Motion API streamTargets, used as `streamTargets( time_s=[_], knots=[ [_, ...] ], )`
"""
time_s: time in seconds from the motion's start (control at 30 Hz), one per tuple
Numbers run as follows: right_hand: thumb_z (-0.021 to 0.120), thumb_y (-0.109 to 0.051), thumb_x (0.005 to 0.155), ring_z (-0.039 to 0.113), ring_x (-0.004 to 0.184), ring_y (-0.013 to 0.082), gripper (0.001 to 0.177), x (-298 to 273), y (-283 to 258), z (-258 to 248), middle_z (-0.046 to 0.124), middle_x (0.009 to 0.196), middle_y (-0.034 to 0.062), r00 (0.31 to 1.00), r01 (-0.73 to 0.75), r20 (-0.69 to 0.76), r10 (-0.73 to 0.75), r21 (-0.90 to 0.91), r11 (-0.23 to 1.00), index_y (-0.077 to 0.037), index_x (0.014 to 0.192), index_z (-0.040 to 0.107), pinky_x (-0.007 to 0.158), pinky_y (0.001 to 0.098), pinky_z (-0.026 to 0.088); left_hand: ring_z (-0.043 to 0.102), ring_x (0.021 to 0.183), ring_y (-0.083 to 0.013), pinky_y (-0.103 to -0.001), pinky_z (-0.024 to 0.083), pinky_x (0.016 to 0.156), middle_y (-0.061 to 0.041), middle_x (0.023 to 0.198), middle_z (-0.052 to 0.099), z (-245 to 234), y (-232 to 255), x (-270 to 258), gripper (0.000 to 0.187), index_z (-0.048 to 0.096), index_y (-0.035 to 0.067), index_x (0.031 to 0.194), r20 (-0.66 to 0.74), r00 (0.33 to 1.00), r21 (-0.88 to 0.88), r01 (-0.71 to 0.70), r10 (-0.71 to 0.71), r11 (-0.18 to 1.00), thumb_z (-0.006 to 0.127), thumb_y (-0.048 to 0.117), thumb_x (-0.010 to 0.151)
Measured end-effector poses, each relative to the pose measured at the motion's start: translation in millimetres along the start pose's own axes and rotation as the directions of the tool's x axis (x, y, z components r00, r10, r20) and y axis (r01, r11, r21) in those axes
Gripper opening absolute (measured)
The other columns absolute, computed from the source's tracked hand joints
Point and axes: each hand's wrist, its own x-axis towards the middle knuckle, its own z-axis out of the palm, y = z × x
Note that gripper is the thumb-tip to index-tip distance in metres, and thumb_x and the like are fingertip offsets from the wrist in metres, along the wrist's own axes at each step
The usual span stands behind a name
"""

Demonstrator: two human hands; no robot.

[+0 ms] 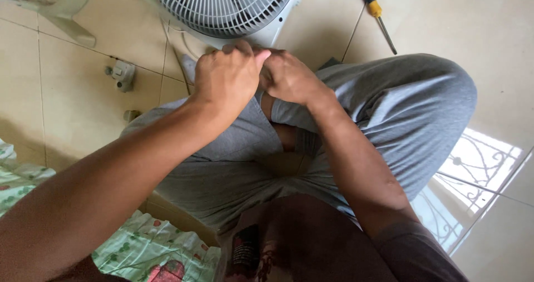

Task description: The person sits on the floor and uses a screwdriver to remove screws from the back and front of a white electric fan. They detach the rear control panel and then the front grille, exposing the fan blades. The person continues to unscrew and remove components from the fan housing.

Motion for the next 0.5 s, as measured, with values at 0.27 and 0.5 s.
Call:
streamTargets(
  time_s=[0.27, 0.5],
  knots=[
    [0.076, 0.003, 0.086, 0.070, 0.111, 0.0309, 0.039, 3, -1, -16, 0.071, 0.118, 0.0124, 0.996, -0.072, -0.039, 0.075, 0.073, 0.995, -0.005, 0.122, 0.065, 0.099, 0.0416, 0.057, 0.066, 0.061, -0.0167, -0.035, 0.055, 0.048, -0.012, 0.088, 0.066, 15, -18, -4, 0.032, 0.064, -0.001, 0.105, -0.537, 0.778, 0.241, -0.231, 0.328, 0.943, 0.066, 0.020, 0.081],
    [0.057, 0.000, 0.095, 0.068, 0.103, 0.0252, 0.038, 4, 44, 23, 0.067, 0.126, 0.0099, 0.865, -0.271, -0.104, 0.491, 0.727, 0.631, -0.002, 0.133, 0.058, 0.092, 0.0368, 0.059, 0.060, 0.043, -0.0191, -0.036, 0.049, 0.038, -0.008, 0.061, 0.062, 11, -30, 6, 0.059, 0.067, 0.001, 0.090, -0.356, 0.934, -0.038, -0.054, 0.037, 0.998, 0.053, 0.055, 0.109]
  ],
)
